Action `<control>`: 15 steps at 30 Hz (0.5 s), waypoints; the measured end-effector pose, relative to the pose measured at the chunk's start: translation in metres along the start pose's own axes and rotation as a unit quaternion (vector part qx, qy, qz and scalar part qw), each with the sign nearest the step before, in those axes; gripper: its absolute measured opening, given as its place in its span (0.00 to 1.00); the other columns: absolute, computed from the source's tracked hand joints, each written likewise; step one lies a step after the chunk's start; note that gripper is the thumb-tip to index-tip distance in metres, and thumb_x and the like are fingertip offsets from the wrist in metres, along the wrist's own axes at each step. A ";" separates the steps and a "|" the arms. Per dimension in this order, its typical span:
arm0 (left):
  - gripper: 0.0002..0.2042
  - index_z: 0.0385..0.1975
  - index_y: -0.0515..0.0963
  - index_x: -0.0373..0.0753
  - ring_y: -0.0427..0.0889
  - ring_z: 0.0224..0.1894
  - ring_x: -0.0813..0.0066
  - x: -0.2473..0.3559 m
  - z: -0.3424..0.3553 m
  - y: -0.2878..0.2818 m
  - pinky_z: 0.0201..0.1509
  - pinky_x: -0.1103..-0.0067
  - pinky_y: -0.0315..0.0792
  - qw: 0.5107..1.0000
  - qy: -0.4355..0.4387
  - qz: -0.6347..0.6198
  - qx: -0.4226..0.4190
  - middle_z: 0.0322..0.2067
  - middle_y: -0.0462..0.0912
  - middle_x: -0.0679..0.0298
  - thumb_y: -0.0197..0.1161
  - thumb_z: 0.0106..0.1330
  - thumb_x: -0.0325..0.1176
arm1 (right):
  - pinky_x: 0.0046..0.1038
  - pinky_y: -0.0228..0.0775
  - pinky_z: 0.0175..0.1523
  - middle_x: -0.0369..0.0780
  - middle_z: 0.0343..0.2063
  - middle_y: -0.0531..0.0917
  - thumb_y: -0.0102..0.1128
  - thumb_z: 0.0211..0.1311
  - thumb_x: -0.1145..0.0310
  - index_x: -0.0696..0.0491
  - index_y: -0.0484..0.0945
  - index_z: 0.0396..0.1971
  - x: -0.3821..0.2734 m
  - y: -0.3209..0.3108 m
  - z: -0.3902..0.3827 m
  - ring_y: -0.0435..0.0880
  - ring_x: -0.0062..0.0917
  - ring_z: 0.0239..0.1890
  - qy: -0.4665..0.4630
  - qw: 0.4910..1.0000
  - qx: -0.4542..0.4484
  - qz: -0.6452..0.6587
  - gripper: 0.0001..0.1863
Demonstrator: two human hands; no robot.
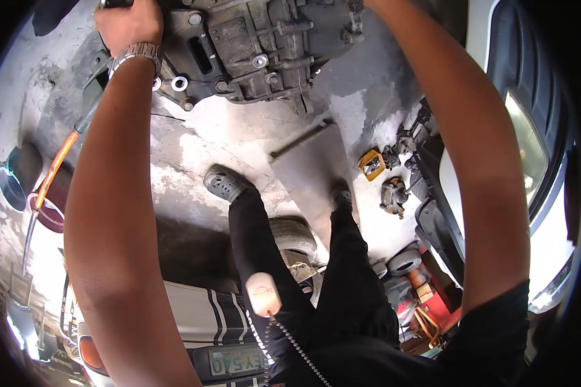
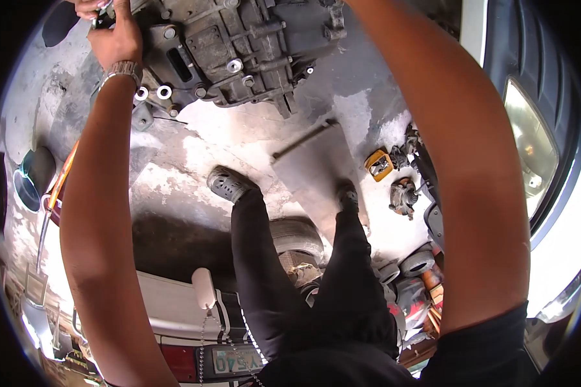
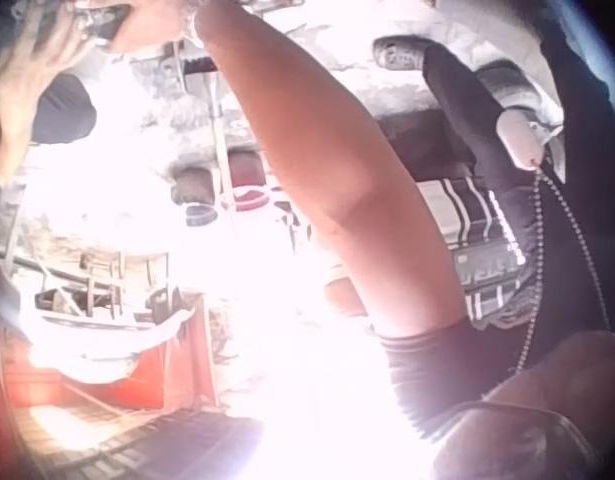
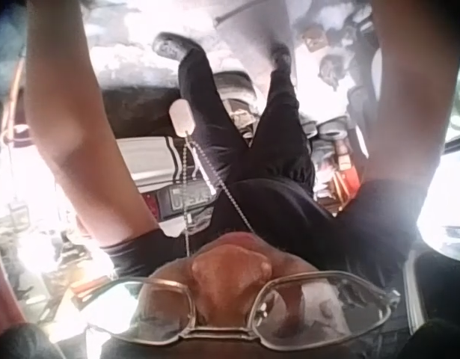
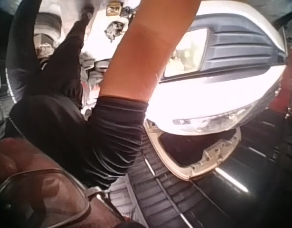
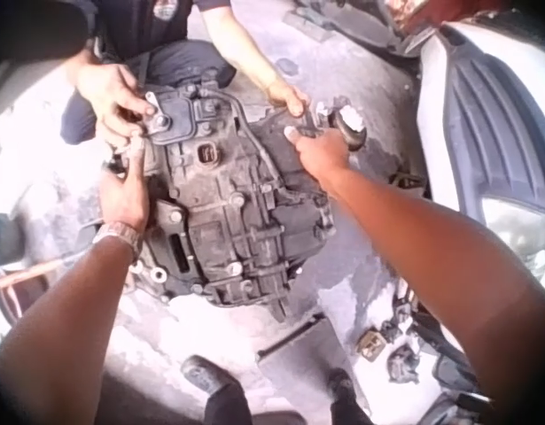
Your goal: The person is inspecting and preparing a car transmission for installation on the floor of a garage.
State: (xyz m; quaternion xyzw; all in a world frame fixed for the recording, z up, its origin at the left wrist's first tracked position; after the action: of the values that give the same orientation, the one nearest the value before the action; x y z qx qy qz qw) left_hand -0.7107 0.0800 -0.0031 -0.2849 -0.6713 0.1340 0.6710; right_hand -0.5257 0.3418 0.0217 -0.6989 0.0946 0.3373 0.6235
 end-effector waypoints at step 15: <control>0.40 0.44 0.71 0.19 0.73 0.51 0.45 0.014 0.032 0.012 0.54 0.68 0.65 0.990 -0.079 0.108 -0.045 0.43 0.74 0.33 0.52 0.57 0.62 | 0.33 0.65 0.54 0.55 0.45 0.77 0.68 0.45 0.48 0.68 0.73 0.44 -0.026 0.002 0.034 0.77 0.41 0.49 0.067 0.988 -0.033 -0.134 0.38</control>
State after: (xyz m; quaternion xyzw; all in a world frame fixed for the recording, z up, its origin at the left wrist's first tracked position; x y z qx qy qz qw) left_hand -0.7381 0.1041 -0.0002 -0.3740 -0.6932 0.1974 0.5837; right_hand -0.5577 0.3656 0.0357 -0.7462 0.0304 0.2063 0.6322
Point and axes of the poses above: each hand's wrist, its own z-axis towards the middle knuckle, its own y-axis out of the palm, x = y × z, the point moved 5 cm from there along z, towards the middle knuckle
